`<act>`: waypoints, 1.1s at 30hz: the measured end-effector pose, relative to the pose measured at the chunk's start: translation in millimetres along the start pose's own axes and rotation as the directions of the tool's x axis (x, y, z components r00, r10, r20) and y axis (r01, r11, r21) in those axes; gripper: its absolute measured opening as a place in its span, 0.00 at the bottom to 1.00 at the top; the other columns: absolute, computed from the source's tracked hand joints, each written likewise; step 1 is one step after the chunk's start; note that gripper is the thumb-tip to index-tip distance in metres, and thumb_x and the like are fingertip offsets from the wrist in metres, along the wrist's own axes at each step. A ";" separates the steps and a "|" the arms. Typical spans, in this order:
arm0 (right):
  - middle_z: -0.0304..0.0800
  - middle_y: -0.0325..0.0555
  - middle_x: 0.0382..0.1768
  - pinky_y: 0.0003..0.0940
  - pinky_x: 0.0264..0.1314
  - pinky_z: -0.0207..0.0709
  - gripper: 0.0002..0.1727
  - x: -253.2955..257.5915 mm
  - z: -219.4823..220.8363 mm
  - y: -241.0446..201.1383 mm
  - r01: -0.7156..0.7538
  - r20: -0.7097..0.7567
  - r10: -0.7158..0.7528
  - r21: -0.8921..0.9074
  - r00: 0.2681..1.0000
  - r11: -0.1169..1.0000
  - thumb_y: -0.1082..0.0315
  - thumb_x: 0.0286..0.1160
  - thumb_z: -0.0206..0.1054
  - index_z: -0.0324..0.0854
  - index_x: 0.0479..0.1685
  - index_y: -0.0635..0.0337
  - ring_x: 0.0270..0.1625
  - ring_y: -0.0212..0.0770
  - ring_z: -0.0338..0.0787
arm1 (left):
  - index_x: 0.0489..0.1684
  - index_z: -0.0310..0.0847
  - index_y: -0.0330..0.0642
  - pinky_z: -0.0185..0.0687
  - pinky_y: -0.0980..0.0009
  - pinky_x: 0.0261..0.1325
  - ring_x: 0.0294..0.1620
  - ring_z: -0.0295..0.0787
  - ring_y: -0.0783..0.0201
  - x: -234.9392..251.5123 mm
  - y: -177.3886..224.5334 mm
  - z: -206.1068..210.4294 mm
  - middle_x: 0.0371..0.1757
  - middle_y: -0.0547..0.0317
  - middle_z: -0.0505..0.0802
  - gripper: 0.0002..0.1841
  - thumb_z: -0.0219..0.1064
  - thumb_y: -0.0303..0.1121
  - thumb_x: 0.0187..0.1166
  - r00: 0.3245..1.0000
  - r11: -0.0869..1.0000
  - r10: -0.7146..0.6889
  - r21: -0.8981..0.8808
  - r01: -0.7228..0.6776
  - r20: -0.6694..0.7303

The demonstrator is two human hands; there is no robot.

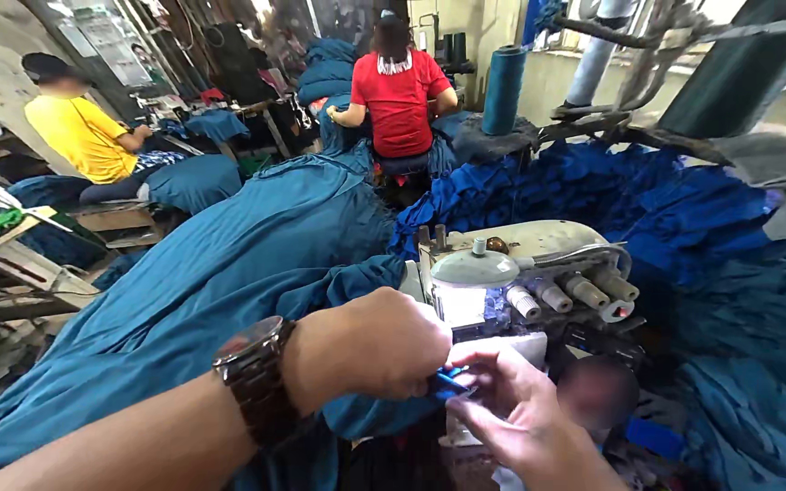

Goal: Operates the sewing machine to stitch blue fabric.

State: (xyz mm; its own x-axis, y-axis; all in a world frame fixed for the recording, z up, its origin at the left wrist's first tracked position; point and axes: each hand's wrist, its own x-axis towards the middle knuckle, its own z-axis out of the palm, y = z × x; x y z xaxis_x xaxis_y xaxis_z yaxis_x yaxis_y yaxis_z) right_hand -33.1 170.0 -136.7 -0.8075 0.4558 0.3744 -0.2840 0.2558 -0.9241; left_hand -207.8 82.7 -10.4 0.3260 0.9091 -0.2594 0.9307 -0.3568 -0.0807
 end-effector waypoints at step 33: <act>0.89 0.46 0.33 0.25 0.36 0.84 0.16 -2.4 -8.1 47.7 0.062 0.243 -0.071 0.043 0.967 0.997 0.61 0.88 0.63 0.87 0.41 0.67 0.31 0.29 0.87 | 0.21 0.86 0.51 0.70 0.70 0.16 0.16 0.79 0.71 -0.8 -20.2 26.2 0.15 0.71 0.81 0.11 0.62 0.39 0.72 0.955 0.994 0.105 0.013 -0.105 -0.279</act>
State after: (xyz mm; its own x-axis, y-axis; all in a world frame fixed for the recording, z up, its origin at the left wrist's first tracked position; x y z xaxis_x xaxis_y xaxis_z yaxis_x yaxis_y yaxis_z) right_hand -40.5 188.0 -181.0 -0.8866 0.2157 0.4091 -0.3559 0.2467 -0.9014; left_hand -231.1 83.6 -33.8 0.4549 0.8904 0.0127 0.8890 -0.4533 -0.0649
